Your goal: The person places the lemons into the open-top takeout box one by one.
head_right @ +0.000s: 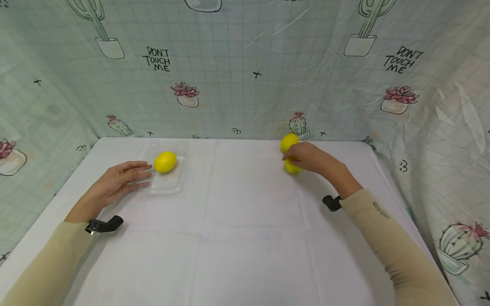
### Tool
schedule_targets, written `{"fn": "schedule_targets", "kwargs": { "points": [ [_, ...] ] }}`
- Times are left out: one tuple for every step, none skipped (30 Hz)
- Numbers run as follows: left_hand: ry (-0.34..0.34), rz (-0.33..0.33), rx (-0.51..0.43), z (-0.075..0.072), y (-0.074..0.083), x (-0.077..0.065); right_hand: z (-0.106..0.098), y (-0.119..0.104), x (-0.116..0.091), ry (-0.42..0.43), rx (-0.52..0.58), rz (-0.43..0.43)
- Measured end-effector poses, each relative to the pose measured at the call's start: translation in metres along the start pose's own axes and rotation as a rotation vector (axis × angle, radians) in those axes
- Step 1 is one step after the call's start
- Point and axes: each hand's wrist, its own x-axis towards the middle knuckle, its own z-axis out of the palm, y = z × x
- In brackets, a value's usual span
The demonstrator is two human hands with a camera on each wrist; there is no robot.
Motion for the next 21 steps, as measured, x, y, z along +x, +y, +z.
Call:
{"fn": "schedule_targets", "kwargs": {
  "points": [
    [-0.001, -0.001, -0.002, 0.0, 0.0, 0.0, 0.0, 0.001, -0.001, 0.008, 0.0, 0.027],
    [-0.002, -0.001, -0.004, 0.0, 0.0, 0.0, 0.0, 0.001, -0.002, 0.008, 0.003, 0.062],
    [-0.004, 0.0, -0.007, 0.0, 0.0, 0.001, -0.001, 0.001, -0.002, 0.002, 0.013, 0.102],
    [-0.006, 0.002, -0.008, 0.0, 0.0, 0.001, -0.002, 0.001, -0.003, -0.01, 0.02, 0.147],
    [-0.008, 0.004, -0.01, 0.0, -0.001, 0.001, -0.002, 0.001, -0.003, -0.028, 0.027, 0.19],
    [-0.01, 0.007, -0.01, -0.001, -0.001, 0.001, -0.003, 0.001, -0.004, -0.049, 0.031, 0.22],
    [-0.013, 0.01, -0.01, -0.001, -0.001, 0.0, -0.004, 0.002, -0.004, -0.071, 0.034, 0.243],
    [-0.014, 0.014, -0.011, -0.001, -0.001, 0.0, -0.005, 0.002, -0.005, -0.09, 0.038, 0.257],
    [-0.017, 0.016, -0.011, -0.001, -0.002, 0.0, -0.006, 0.003, -0.005, -0.104, 0.043, 0.262],
    [-0.019, 0.019, -0.013, -0.002, -0.002, 0.0, -0.006, 0.003, -0.005, -0.116, 0.049, 0.264],
    [-0.02, 0.022, -0.012, -0.002, -0.002, 0.0, -0.007, 0.004, -0.005, -0.123, 0.059, 0.261],
    [-0.022, 0.024, -0.013, -0.002, -0.002, 0.0, -0.008, 0.004, -0.006, -0.128, 0.068, 0.254],
    [-0.023, 0.026, -0.015, -0.003, -0.002, 0.0, -0.008, 0.004, -0.006, -0.132, 0.08, 0.25],
    [-0.024, 0.028, -0.015, -0.003, -0.003, 0.0, -0.008, 0.003, -0.007, -0.134, 0.085, 0.24],
    [-0.024, 0.03, -0.014, -0.003, -0.003, 0.0, -0.008, 0.003, -0.006, -0.139, 0.089, 0.235],
    [-0.025, 0.032, -0.012, -0.003, -0.003, 0.0, -0.009, 0.003, -0.006, -0.145, 0.089, 0.228],
    [-0.026, 0.033, -0.009, -0.003, -0.003, -0.001, -0.009, 0.002, -0.007, -0.151, 0.083, 0.218],
    [-0.027, 0.035, -0.008, -0.003, -0.003, -0.001, -0.01, 0.002, -0.006, -0.157, 0.077, 0.208],
    [-0.028, 0.036, -0.007, -0.003, -0.003, -0.001, -0.01, 0.002, -0.006, -0.163, 0.067, 0.195],
    [-0.029, 0.037, -0.007, -0.003, -0.003, -0.001, -0.01, 0.002, -0.006, -0.17, 0.055, 0.182],
    [-0.031, 0.039, -0.008, -0.003, -0.002, -0.001, -0.01, 0.003, -0.006, -0.179, 0.055, 0.176]
  ]
}}
